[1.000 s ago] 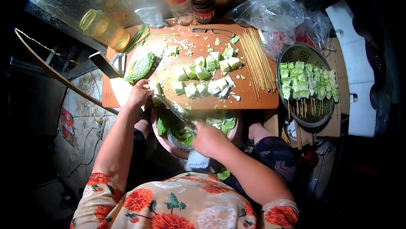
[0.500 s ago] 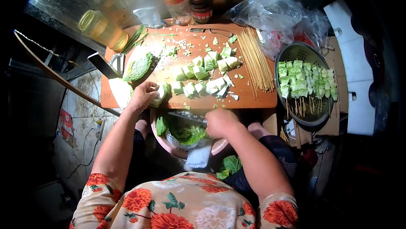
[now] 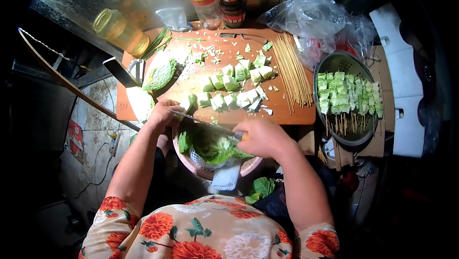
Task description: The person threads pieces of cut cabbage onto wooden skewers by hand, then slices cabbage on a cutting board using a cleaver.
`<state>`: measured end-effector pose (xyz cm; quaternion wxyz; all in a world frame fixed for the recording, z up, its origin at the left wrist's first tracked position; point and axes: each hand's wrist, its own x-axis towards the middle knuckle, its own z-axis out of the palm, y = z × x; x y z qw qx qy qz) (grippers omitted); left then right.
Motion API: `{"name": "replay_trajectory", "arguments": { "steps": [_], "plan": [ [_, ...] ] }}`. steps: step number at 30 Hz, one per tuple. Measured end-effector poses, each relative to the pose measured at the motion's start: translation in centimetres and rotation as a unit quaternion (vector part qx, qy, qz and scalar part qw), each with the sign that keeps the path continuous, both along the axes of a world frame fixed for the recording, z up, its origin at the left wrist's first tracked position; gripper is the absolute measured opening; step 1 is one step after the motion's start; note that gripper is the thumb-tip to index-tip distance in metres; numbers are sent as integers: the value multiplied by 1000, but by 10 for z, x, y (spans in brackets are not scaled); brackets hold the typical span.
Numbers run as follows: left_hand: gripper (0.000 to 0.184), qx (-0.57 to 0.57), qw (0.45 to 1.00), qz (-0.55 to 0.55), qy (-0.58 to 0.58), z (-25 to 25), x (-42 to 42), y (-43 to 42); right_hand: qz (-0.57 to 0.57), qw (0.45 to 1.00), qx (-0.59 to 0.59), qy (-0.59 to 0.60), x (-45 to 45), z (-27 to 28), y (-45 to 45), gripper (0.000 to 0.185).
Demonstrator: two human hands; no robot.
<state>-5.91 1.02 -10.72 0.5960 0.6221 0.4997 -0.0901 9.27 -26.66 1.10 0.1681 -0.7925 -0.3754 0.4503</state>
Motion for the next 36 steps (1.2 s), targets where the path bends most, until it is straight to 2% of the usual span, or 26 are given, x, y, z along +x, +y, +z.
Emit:
{"name": "replay_trajectory", "arguments": {
  "steps": [3, 5, 13, 17, 19, 22, 26, 31, 36],
  "plan": [
    [24, 31, 1000, 3, -1, -4, 1, -5, -27, 998, 56, -4, -18, -22, -5, 37],
    [23, 49, 999, 6, -1, -8, 2, -9, -92, 993, 74, 32, -35, -31, 4, 43],
    [30, 136, 991, 1, -6, -16, 4, -17, -76, 994, 70, -28, -67, -49, 21, 40],
    [31, 132, 991, -4, 6, -10, 6, -19, -76, 994, 65, -43, -69, -47, 26, 39],
    [30, 133, 991, -3, 5, -8, 6, -20, -93, 995, 36, -7, -69, -34, 30, 30],
    [30, 101, 994, -15, 23, -3, 8, -18, -83, 996, 30, -22, -69, -27, 34, 28],
    [27, 104, 995, -3, -1, -15, 6, -13, -67, 996, 46, -43, -66, -32, 39, 30],
    [27, 73, 997, 4, -11, -21, 3, -8, -21, 999, -4, -41, -55, -34, 60, 35],
    [27, 68, 997, 19, -21, -5, 0, -14, -60, 998, 3, -36, -62, -59, 60, 35]
  ]
}}
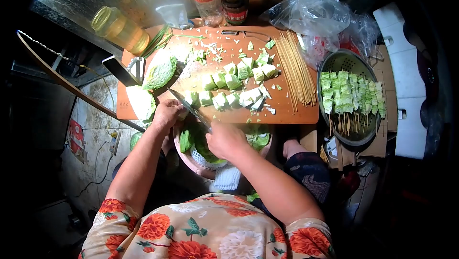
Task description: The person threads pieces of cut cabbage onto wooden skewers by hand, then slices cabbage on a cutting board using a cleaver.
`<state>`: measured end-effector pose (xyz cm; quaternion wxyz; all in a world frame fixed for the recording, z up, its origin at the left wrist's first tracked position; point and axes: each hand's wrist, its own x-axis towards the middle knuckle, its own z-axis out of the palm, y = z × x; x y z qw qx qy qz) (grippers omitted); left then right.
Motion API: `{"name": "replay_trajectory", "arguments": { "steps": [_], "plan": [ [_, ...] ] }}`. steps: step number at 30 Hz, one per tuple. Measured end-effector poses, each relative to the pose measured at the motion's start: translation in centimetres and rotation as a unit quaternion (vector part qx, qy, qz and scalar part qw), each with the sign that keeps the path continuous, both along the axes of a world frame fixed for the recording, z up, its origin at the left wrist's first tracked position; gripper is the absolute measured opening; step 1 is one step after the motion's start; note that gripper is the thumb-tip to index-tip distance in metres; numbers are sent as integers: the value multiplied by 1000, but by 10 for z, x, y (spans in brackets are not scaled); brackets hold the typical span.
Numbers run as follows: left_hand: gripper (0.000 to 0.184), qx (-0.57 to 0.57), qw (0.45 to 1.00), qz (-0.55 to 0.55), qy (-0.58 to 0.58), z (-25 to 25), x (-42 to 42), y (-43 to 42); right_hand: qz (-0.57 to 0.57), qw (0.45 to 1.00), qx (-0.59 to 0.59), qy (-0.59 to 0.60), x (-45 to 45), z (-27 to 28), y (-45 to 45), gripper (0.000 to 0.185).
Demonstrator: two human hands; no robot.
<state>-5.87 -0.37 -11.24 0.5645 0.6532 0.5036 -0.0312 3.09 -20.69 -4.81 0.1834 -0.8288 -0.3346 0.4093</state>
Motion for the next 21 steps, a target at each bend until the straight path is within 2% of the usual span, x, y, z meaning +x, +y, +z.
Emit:
{"name": "replay_trajectory", "arguments": {
  "steps": [2, 5, 8, 10, 13, 21],
  "plan": [
    [26, 8, 1000, -4, -5, 8, -2, -6, -14, 1000, 14, 5, 0, -9, -3, 36],
    [20, 19, 998, 50, 16, 11, -4, -11, -41, 998, 35, 42, 2, -21, -6, 37],
    [20, -45, 996, 73, 5, 13, -7, -9, -57, 994, 90, 1, 1, -26, -10, 39],
    [15, -119, 982, 139, -54, 24, -6, -11, -45, 995, 90, -2, 2, -21, -8, 37],
    [9, -98, 985, 123, -66, 12, -10, -8, -38, 997, 42, 48, 6, -5, -5, 37],
    [8, -63, 984, 148, -70, 0, -13, -5, -32, 995, 62, 67, -3, 22, -18, 37]
  ]
}}
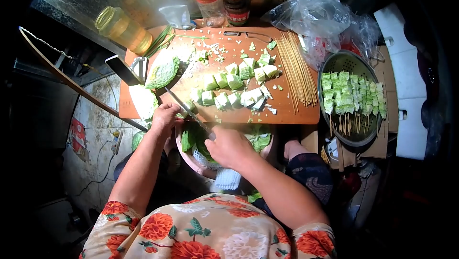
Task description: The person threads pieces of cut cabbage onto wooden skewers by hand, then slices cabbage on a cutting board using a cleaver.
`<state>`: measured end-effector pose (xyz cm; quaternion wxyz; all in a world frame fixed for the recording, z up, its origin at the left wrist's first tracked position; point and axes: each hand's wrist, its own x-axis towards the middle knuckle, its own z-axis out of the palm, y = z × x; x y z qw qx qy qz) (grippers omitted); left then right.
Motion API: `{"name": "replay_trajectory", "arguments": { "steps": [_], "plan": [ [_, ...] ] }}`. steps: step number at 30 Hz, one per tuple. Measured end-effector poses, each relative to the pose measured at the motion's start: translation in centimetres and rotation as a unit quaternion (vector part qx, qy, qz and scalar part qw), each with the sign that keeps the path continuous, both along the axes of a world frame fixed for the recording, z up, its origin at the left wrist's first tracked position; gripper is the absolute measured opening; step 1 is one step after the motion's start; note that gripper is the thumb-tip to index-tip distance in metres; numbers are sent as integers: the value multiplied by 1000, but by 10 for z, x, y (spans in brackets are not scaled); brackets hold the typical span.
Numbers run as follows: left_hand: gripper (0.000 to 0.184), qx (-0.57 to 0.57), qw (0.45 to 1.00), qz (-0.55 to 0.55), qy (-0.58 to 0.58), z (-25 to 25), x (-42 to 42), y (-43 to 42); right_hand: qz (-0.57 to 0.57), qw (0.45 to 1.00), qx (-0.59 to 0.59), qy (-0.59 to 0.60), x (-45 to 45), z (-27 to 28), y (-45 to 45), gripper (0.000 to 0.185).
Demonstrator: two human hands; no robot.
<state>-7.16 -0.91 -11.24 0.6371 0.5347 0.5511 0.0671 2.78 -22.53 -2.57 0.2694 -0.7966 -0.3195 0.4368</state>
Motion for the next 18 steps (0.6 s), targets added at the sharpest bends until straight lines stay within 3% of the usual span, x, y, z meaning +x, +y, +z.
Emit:
{"name": "replay_trajectory", "arguments": {
  "steps": [18],
  "plan": [
    [13, 22, 997, -38, 65, 0, 6, 5, 56, 998, -22, -13, 6, -9, 10, 35]
  ]
}}
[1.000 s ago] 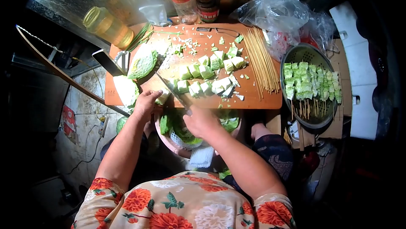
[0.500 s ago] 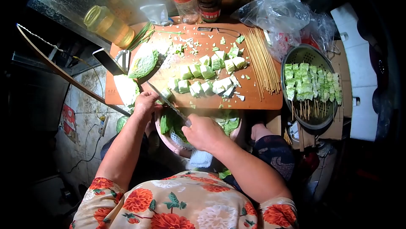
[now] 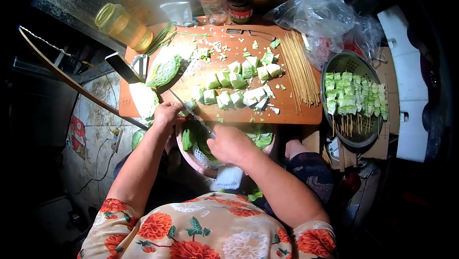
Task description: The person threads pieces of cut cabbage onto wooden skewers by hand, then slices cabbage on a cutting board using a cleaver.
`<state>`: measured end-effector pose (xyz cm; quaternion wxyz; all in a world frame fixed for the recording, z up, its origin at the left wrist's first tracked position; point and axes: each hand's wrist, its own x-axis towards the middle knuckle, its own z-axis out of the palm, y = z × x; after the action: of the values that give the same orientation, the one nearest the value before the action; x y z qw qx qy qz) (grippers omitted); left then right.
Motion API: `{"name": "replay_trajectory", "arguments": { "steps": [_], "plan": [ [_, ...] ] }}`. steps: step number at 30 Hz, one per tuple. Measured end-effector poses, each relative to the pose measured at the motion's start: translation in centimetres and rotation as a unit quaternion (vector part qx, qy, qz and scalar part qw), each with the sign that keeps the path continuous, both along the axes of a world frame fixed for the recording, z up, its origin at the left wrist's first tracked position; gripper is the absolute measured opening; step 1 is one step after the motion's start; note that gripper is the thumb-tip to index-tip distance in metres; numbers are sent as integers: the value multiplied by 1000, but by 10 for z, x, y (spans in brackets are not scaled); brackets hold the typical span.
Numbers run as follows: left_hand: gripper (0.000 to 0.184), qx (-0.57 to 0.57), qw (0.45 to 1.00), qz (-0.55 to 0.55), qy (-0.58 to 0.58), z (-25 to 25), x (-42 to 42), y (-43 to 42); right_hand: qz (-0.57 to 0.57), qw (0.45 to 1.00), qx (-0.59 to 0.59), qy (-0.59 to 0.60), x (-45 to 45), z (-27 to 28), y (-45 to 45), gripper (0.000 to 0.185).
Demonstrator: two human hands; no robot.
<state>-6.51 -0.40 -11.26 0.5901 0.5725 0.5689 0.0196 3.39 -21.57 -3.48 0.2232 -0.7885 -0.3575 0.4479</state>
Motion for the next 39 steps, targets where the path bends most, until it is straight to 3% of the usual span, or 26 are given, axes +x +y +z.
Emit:
{"name": "replay_trajectory", "arguments": {
  "steps": [8, 13, 23, 26, 29, 32, 39],
  "plan": [
    [10, 3, 1000, -1, -5, 2, -4, -3, -2, 998, -64, 2, -8, -19, 20, 38],
    [8, 40, 993, -102, 36, 17, -13, -2, -43, 998, -23, 38, -9, -35, 14, 38],
    [10, 45, 997, -43, -37, -2, -24, -3, -34, 998, -7, 43, -7, -31, 3, 38],
    [10, 55, 996, -54, -41, -2, -26, -2, -28, 998, 59, 10, -3, -37, 1, 31],
    [15, 46, 995, -84, -10, 3, -26, -1, -52, 990, 9, 131, 9, -44, 6, 24],
    [14, 35, 996, -83, -20, 4, -27, -1, 13, 988, -68, 139, 26, -11, 15, 33],
    [12, 21, 995, -90, -24, 7, -28, 1, -63, 974, -45, 211, 38, -19, 18, 17]
  ]
}}
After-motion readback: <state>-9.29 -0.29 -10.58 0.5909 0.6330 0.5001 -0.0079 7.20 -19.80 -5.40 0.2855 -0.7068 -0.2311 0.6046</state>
